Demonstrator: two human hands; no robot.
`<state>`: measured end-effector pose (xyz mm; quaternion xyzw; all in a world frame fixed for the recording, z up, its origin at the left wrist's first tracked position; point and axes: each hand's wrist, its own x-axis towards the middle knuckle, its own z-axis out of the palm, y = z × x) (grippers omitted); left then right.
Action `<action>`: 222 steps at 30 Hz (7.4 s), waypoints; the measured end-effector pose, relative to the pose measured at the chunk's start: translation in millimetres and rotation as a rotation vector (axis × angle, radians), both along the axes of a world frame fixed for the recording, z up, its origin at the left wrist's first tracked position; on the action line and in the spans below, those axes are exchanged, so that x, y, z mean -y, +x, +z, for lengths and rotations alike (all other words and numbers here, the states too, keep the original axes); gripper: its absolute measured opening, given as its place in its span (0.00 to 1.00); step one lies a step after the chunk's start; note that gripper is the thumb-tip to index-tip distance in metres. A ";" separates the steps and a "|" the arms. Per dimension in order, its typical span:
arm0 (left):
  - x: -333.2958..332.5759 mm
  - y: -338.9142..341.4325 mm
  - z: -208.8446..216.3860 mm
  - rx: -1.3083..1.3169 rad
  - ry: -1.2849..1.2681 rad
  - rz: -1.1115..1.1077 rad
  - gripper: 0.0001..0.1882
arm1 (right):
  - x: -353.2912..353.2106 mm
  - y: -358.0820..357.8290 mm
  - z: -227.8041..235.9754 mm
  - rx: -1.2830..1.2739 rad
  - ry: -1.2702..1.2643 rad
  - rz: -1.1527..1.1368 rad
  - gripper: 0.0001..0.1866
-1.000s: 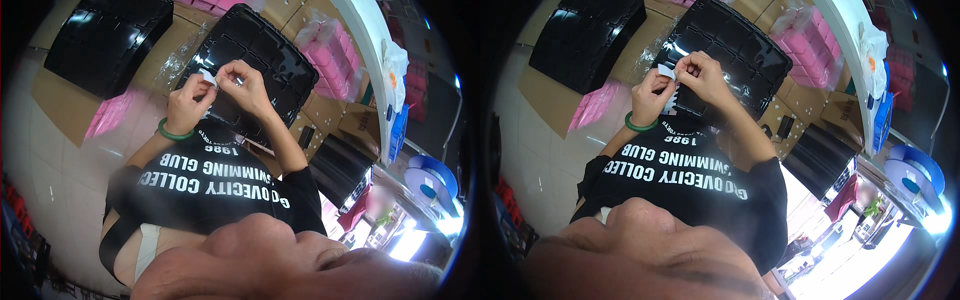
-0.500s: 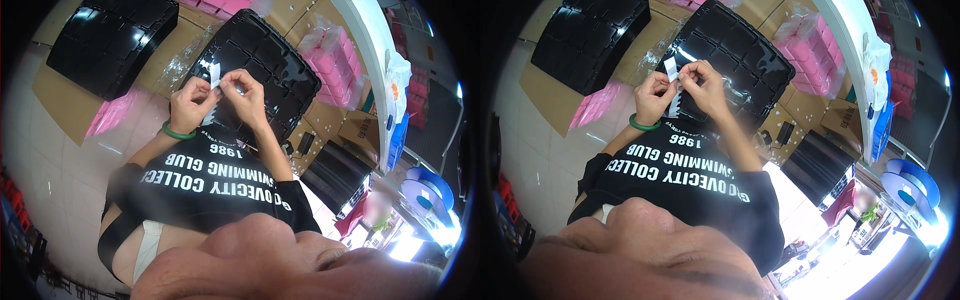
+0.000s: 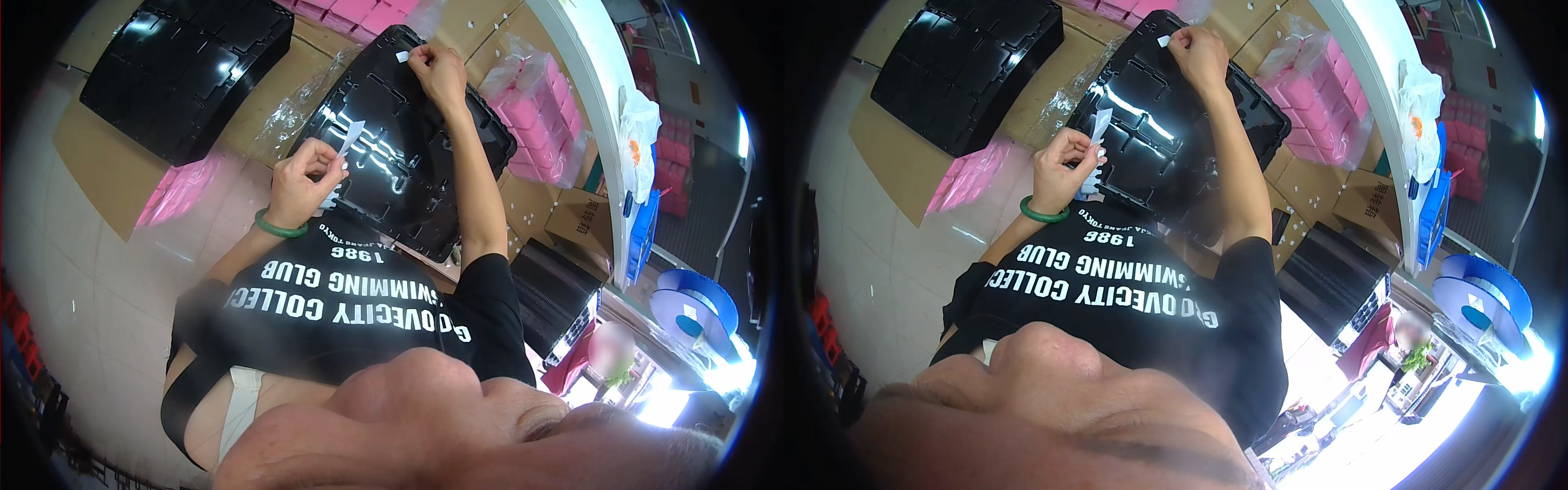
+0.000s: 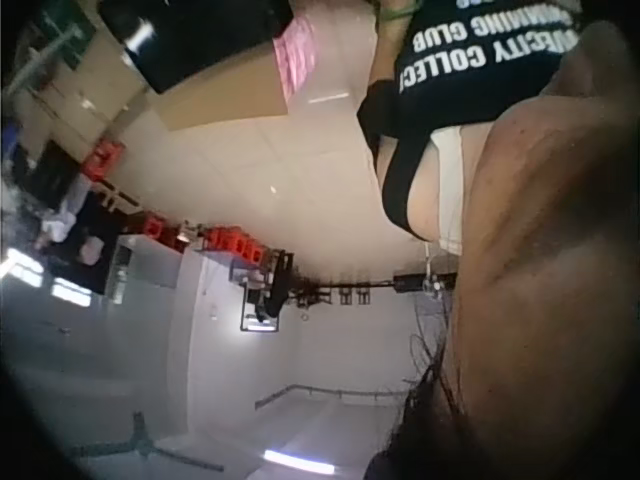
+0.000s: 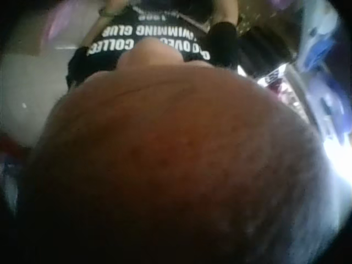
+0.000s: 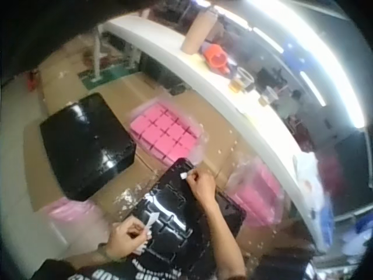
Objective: The person applies adhesive strips to a plastic tray by hand, then sticks foam pads into the grid of the tray.
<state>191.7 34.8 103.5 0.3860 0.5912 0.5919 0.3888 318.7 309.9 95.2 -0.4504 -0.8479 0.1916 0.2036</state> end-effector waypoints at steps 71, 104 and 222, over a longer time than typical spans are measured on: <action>-24.5 77.1 46.5 0.392 -0.027 -0.601 0.10 | 240.4 122.8 83.3 -0.950 -0.810 -0.413 0.09; -52.8 122.8 29.7 0.620 -0.172 -0.556 0.10 | 250.5 311.5 77.8 -0.059 -0.156 -0.774 0.10; -64.2 151.2 71.4 0.622 -0.130 -0.914 0.15 | 283.4 314.2 131.6 -1.042 -0.601 -0.477 0.06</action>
